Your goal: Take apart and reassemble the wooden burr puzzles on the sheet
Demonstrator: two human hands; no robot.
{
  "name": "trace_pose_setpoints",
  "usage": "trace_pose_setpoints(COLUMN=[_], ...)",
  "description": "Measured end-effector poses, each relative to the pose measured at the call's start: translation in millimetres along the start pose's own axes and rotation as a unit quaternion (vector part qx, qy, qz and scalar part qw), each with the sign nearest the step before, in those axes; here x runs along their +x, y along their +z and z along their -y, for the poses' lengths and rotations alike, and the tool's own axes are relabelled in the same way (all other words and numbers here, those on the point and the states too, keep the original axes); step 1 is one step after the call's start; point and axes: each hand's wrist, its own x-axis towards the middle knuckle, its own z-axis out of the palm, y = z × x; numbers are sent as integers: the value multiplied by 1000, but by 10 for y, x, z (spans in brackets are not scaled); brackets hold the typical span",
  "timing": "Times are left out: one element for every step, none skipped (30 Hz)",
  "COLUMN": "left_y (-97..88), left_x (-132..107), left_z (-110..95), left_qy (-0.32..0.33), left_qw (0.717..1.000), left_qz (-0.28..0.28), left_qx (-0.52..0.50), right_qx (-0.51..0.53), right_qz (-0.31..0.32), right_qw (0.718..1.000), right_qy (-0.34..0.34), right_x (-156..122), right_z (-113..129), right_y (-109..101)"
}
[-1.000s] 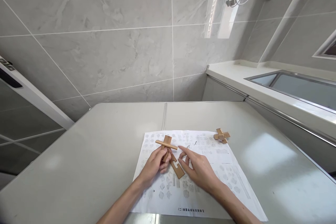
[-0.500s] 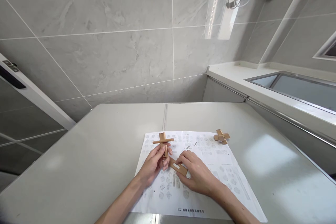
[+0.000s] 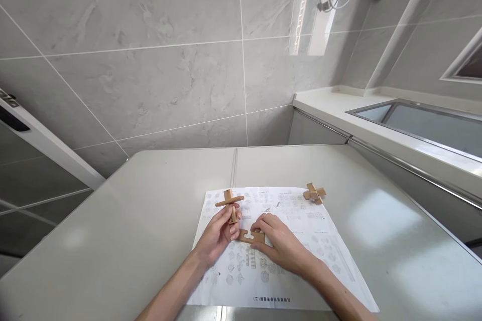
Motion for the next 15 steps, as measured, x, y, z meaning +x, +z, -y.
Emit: trace_pose_setpoints(left_y=[2,5,9,12,14,15,14,12,10,6,3,-1,-5,-9,-12], left_x=[-1,-3,-6,-8,-9,-11,-11,-11,-10,-9,-8,-7,-6,-4,-3], left_z=[0,0,0,0,0,1,1,1,1,1,0,0,-1,-2,-3], left_qy=[0,-1,-2,-2,-1,0,0,0,0,0,0,0,1,2,2], left_qw=[1000,1000,1000,1000,1000,1000,1000,1000,1000,1000,1000,1000,1000,1000,1000], left_qz=[-1,-2,-2,-1,0,1,2,3,3,4,5,6,6,7,7], left_qx=[-3,-4,-5,-5,-5,-4,-3,-1,0,1,1,0,-2,-4,-6], right_qx=[2,3,3,2,-1,-4,-6,-8,-8,-8,-7,-7,-6,-4,-1], right_qz=[2,3,3,4,5,6,6,5,5,3,2,-1,-5,-11,-21], right_qw=[1000,1000,1000,1000,1000,1000,1000,1000,1000,1000,1000,1000,1000,1000,999], right_qy=[2,4,6,5,2,-2,-6,-10,-13,-12,-8,-1,10,24,41], right_x=[0,1,2,2,1,0,-2,-5,-7,-9,-9,-8,-6,-1,6], right_z=[1,1,-1,-3,-5,-6,-6,-4,-1,3,7,9,8,3,-7], right_y=[-2,-3,-2,0,3,5,7,8,7,4,1,-4,-9,-15,-20])
